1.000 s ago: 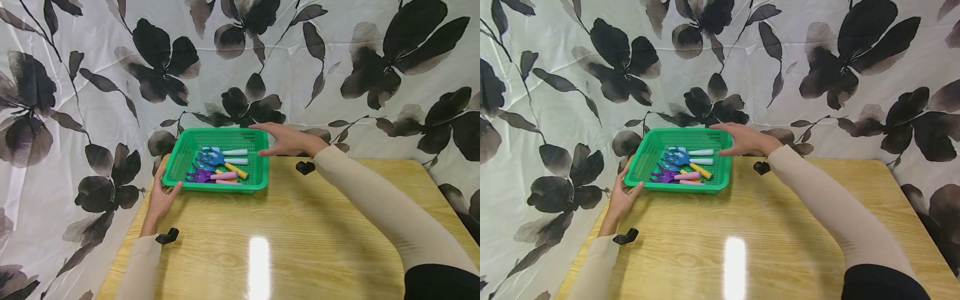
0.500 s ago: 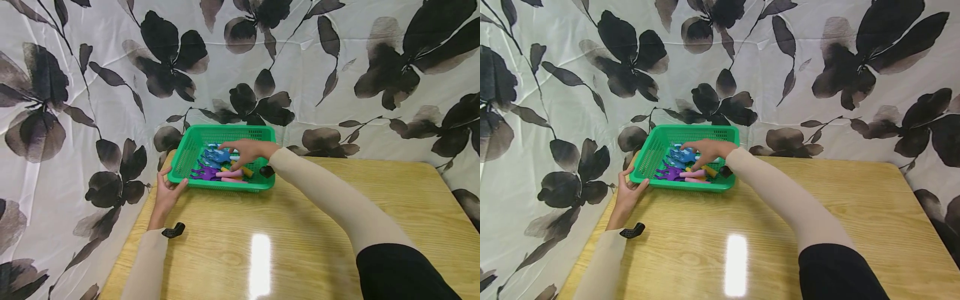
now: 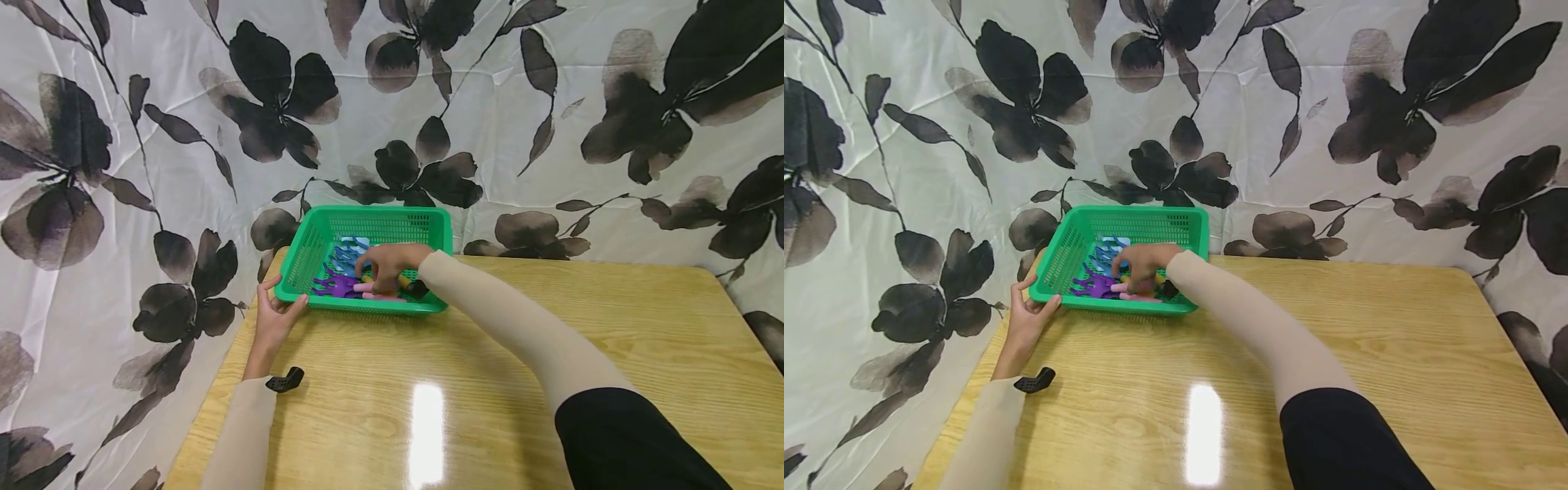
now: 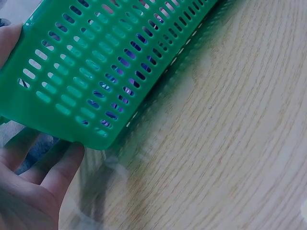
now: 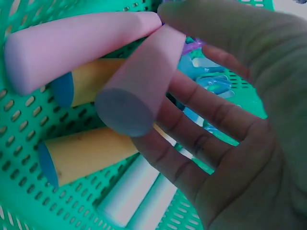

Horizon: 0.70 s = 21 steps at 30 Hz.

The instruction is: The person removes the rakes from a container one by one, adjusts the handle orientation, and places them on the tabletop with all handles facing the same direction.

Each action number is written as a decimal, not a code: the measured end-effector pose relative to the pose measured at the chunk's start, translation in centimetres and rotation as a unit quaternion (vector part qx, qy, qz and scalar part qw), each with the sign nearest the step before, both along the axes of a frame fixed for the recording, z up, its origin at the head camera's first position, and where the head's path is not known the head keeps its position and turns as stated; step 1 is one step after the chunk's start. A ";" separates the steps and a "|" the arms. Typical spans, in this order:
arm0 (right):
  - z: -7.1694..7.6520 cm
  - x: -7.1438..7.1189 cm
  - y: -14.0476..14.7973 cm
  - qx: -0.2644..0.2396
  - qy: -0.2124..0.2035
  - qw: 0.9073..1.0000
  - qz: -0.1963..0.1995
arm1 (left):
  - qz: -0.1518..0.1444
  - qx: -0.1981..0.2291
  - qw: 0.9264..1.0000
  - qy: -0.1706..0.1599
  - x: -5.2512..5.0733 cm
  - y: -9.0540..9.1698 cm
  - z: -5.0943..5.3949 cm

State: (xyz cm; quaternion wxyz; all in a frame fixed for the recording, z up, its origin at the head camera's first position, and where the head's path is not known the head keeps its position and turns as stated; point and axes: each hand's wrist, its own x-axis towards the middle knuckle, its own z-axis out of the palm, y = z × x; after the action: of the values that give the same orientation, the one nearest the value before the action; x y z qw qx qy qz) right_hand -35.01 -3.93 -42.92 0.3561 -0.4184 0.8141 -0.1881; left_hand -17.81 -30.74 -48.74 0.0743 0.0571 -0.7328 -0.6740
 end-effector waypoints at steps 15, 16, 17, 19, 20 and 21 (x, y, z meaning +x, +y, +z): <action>-0.1 0.5 -0.7 0.024 0.050 0.998 0.011 | -0.004 0.000 1.000 0.010 -0.2 -0.2 -0.1; -0.2 0.5 -0.7 0.023 0.050 0.998 0.012 | -0.005 0.001 1.000 0.011 -0.2 -0.2 -0.1; -0.2 0.4 -0.7 0.022 0.052 0.998 0.013 | -0.005 0.002 1.000 0.012 -0.2 -0.2 -0.2; -0.4 0.3 -0.8 0.019 0.057 0.998 0.013 | -0.005 0.004 1.000 0.012 -0.2 -0.2 -0.2; -0.4 0.3 -0.8 0.018 0.060 0.998 0.015 | -0.006 0.005 1.000 0.011 -0.1 -0.2 -0.2; -0.4 0.3 -0.9 0.015 0.063 0.998 0.017 | -0.005 0.006 1.000 0.011 -0.1 -0.3 -0.3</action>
State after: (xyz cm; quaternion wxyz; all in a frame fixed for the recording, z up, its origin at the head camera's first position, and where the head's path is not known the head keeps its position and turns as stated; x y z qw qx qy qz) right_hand -34.76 -4.79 -43.33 0.3138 -0.4378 0.8302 -0.1433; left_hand -17.91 -30.99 -49.02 0.0783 0.0464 -0.7284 -0.6791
